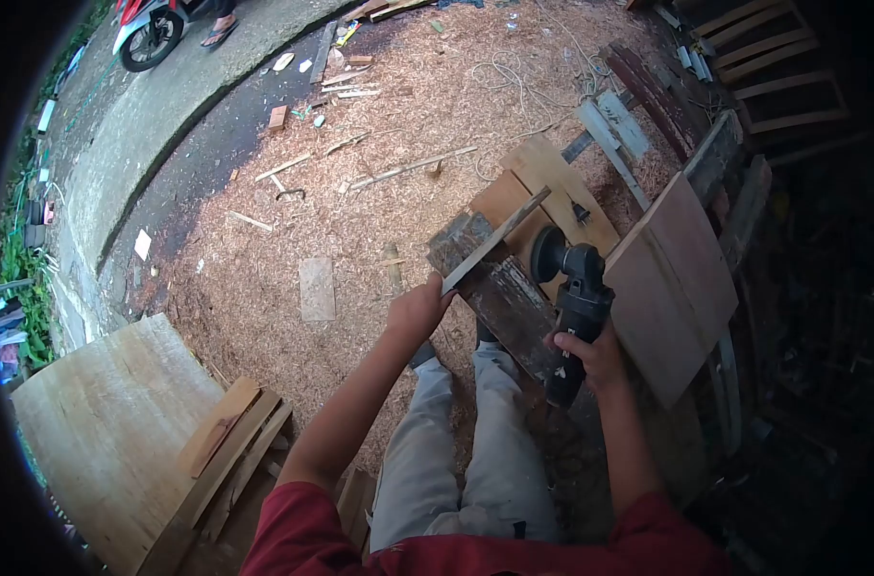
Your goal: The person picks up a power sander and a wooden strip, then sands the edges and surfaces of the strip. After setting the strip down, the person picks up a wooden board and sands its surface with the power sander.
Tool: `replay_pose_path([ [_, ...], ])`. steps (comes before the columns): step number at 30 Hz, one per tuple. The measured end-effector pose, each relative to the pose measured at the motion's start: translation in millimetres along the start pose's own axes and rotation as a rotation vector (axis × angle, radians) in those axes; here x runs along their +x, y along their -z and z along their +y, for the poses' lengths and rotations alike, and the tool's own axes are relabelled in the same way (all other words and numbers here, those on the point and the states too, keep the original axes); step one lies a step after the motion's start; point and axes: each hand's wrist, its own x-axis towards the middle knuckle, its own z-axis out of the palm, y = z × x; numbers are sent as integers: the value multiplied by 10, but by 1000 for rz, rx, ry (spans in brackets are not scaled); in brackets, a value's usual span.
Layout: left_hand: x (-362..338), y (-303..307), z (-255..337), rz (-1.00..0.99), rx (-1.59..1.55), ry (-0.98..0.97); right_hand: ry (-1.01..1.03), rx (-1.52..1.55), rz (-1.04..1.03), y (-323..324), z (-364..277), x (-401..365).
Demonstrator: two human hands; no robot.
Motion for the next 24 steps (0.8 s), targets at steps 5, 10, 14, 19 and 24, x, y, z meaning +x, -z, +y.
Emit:
replay_pose_path([
  [5, -21, 47, 51, -22, 11, 34, -85, -91, 0, 96, 29, 76],
  [10, -77, 169, 43, 1, -149, 36, 131, -560, 65, 133, 177, 182],
  [14, -71, 216, -80, -26, -204, 49, 137, -762, 86, -67, 4, 279],
  [19, -78, 157, -194, -8, -154, 67, 76, -868, 19, -287, -31, 352],
  [24, -83, 144, -178, 5, -57, 121, 135, -852, -55, -455, 118, 420],
])
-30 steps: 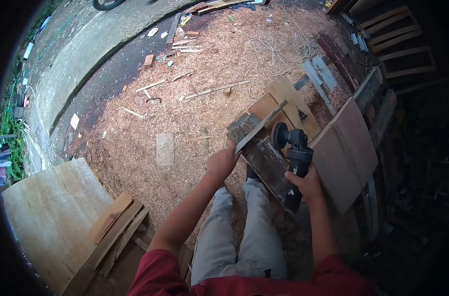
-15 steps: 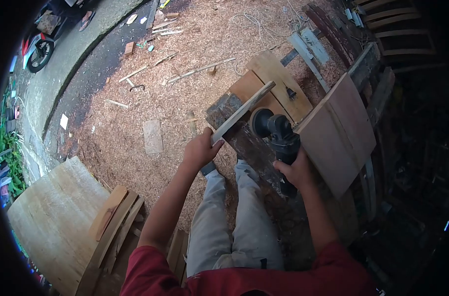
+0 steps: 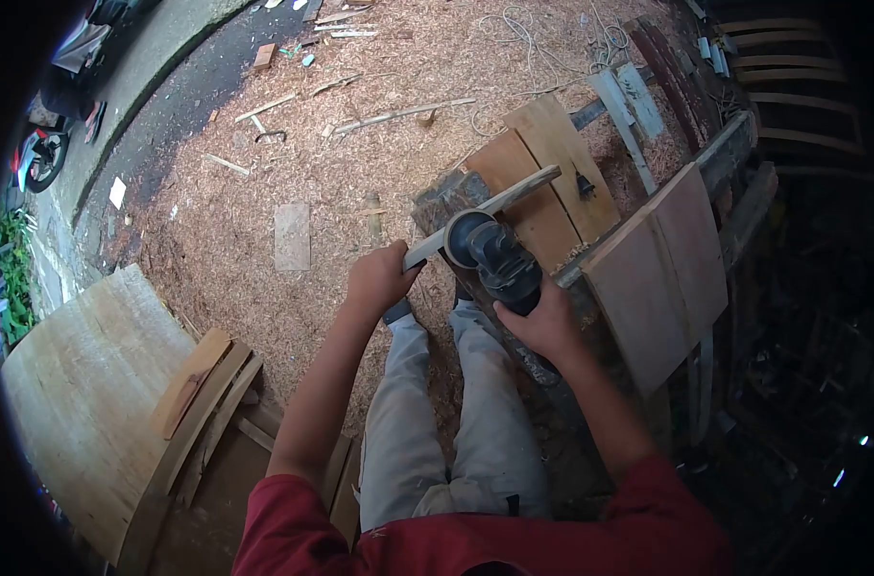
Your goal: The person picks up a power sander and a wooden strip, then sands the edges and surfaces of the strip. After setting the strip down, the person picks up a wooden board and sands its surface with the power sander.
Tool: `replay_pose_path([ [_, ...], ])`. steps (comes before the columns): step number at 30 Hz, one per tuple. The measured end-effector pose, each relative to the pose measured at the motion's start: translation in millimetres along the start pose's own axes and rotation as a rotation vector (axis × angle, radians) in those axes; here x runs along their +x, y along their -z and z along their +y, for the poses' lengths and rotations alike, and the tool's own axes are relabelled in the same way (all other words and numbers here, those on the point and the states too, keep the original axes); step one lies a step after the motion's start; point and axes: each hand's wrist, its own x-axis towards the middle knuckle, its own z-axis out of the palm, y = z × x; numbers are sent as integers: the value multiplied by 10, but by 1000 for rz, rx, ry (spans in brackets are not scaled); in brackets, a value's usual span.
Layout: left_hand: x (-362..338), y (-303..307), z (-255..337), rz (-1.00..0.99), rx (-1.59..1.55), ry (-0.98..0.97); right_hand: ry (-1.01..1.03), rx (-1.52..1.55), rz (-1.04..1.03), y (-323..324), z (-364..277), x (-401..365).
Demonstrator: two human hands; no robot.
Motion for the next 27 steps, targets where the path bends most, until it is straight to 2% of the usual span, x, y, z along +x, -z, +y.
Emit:
replay_pose_path([
  [7, -104, 53, -147, 16, 37, -41, -5, -82, -63, -28, -199, 70],
  [13, -244, 125, -236, -27, 161, -26, -18, -97, -53, -30, -49, 144],
  [19, -395, 126, -406, -3, 174, -36, -54, -97, 19, 189, 140, 239],
  [27, -500, 219, -471, -68, 216, 16, -106, -81, 42, 466, 407, 352],
])
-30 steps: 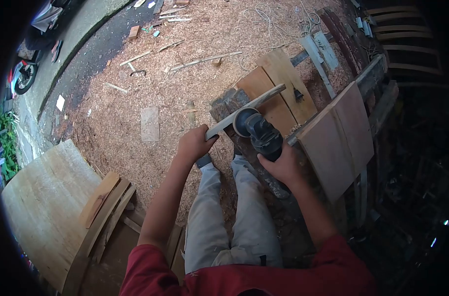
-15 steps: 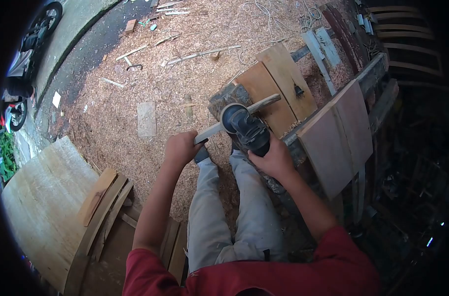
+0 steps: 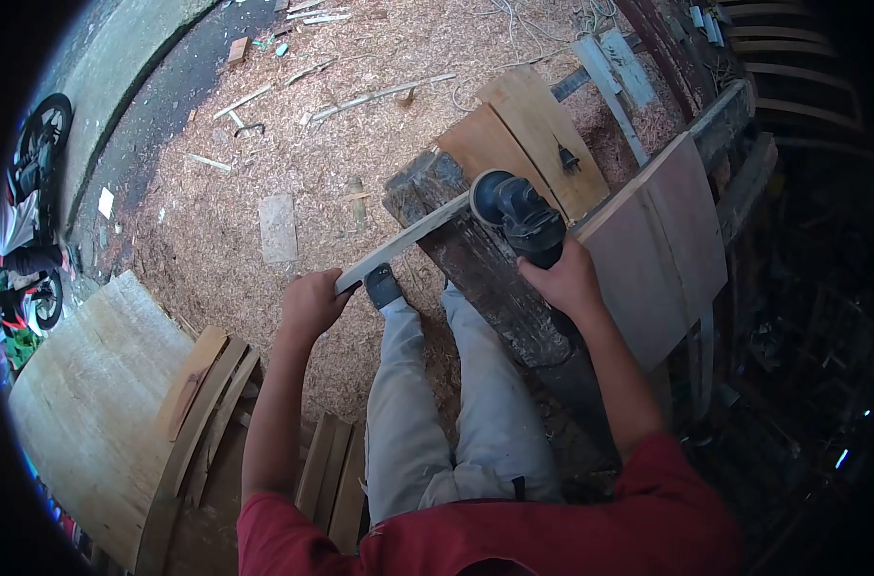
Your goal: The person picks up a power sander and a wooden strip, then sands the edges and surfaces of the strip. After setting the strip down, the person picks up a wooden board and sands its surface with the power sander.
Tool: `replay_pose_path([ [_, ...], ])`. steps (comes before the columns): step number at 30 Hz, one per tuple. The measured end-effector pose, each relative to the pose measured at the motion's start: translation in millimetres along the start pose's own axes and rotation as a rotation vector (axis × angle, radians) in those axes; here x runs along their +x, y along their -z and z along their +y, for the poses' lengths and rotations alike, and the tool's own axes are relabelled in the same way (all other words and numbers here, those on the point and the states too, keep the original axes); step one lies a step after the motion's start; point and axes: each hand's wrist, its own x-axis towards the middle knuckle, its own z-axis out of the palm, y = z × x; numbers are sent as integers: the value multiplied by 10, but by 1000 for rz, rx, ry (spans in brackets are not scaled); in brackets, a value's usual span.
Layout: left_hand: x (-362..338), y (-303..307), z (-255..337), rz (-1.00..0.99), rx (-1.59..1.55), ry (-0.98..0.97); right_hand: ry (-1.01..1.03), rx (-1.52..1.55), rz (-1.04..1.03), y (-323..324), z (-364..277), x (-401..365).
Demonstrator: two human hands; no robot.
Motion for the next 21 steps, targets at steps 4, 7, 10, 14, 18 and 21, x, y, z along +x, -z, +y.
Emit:
replay_pose_path([
  [4, -5, 41, 36, -15, 18, 31, 14, 1, -10, -5, 28, -1],
  [7, -6, 71, 79, -14, 42, 15, 22, -3, -71, -65, -102, -64],
  [10, 13, 40, 123, 42, 59, -45, 54, 4, -130, -228, -253, -208],
  [14, -3, -4, 187, 56, 41, -84, 56, 0, -199, -455, -422, -349],
  [18, -38, -170, 106, 78, 2, -83, 23, -59, -149, -437, -391, -324],
  [21, -114, -202, 58, 77, 2, -58, 31, -17, -63, -212, -163, -182],
])
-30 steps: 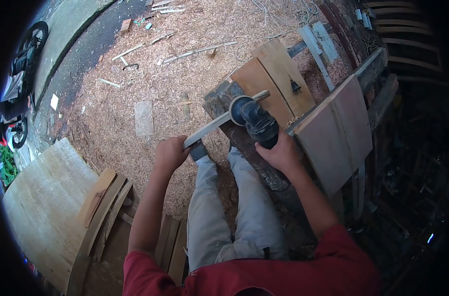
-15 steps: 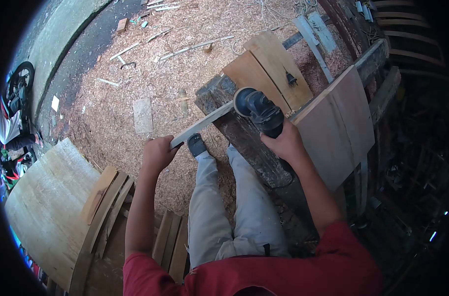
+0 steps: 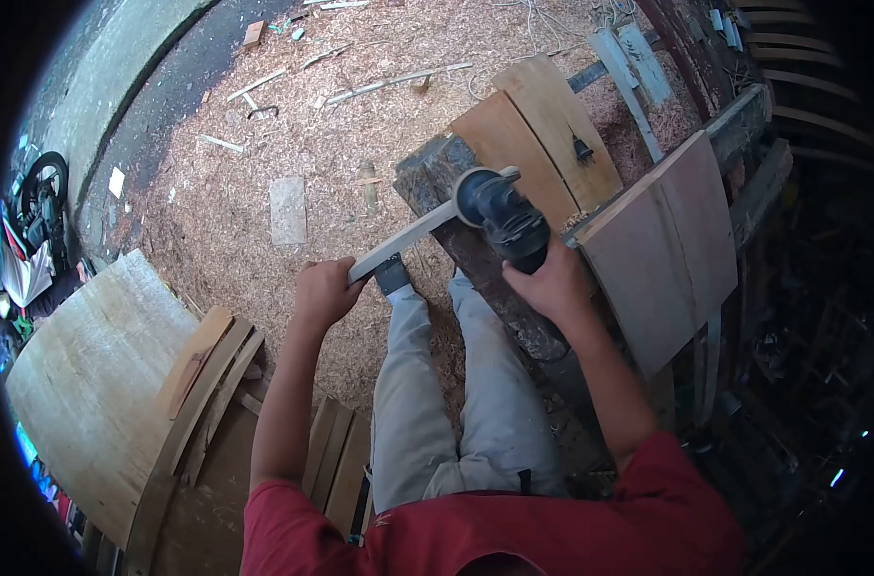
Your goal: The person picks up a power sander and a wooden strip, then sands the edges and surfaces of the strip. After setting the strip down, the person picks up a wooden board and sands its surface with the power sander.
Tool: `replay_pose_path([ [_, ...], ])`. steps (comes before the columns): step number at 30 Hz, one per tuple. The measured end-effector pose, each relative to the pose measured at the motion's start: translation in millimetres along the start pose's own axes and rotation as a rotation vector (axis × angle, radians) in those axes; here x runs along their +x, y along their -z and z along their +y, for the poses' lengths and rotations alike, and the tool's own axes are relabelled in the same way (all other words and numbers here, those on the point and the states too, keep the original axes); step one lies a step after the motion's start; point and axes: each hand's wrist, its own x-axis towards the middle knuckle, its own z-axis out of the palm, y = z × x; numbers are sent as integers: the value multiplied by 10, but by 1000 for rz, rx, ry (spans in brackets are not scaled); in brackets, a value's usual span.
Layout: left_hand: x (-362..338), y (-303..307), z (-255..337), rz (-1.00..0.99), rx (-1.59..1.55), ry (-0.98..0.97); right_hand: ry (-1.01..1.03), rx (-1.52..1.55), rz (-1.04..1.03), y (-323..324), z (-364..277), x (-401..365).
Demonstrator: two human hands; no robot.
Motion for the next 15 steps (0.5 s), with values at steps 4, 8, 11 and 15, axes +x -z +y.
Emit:
replay_pose_path([
  [4, -7, -9, 35, -2, -42, 40, 5, 0, 50, 190, 182, 79],
  [8, 52, -5, 104, 2, -73, 64, -34, -70, -27, 96, 44, -57],
  [11, 98, 12, 159, -8, -55, 76, 31, -44, -72, -116, -60, -194],
  [15, 113, -5, 149, 9, -37, 47, 89, -39, -118, -310, -180, -316],
])
